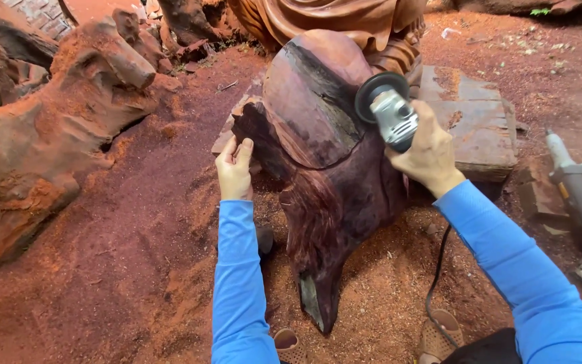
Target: Using an angle grinder to carve and shape a large wooden sculpture
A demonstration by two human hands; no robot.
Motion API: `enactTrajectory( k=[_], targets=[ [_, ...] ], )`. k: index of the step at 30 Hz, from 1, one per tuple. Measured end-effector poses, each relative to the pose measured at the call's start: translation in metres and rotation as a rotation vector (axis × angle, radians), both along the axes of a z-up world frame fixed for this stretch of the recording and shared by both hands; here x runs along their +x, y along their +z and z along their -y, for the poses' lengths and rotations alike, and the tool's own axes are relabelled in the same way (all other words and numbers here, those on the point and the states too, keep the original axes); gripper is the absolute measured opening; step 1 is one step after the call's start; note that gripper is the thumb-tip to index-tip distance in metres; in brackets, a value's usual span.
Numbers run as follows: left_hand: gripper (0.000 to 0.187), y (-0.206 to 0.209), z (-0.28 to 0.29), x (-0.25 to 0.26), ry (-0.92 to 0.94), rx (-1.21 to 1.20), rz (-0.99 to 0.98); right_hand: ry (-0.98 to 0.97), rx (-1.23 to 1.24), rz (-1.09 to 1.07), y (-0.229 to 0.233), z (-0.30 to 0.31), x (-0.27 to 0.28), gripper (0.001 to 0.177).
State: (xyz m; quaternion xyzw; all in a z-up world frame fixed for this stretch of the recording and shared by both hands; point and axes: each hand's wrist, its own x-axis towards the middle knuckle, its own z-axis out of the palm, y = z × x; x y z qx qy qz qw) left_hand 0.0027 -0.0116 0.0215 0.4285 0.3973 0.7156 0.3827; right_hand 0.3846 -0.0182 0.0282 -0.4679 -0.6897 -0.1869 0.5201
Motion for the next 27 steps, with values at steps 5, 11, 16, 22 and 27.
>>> enactTrajectory(
  k=[5, 11, 16, 22, 27],
  targets=[
    [0.033, -0.006, -0.002, -0.001, 0.025, 0.009, -0.008, -0.002, -0.008, 0.038, -0.003, 0.008, 0.001, 0.085],
    [0.033, 0.001, 0.012, 0.003, 0.027, -0.022, -0.014, -0.013, -0.076, 0.023, 0.019, 0.016, 0.007, 0.089],
    [0.033, -0.002, -0.002, -0.003, -0.005, -0.027, -0.012, -0.055, -0.019, 0.113, 0.012, 0.015, 0.008, 0.082],
    [0.032, -0.003, -0.010, -0.006, 0.016, -0.016, -0.061, -0.047, 0.054, 0.030, 0.012, 0.006, 0.019, 0.083],
    [0.031, -0.010, 0.000, -0.006, -0.013, -0.048, -0.001, -0.074, 0.075, 0.097, -0.006, 0.015, 0.013, 0.078]
  ],
)
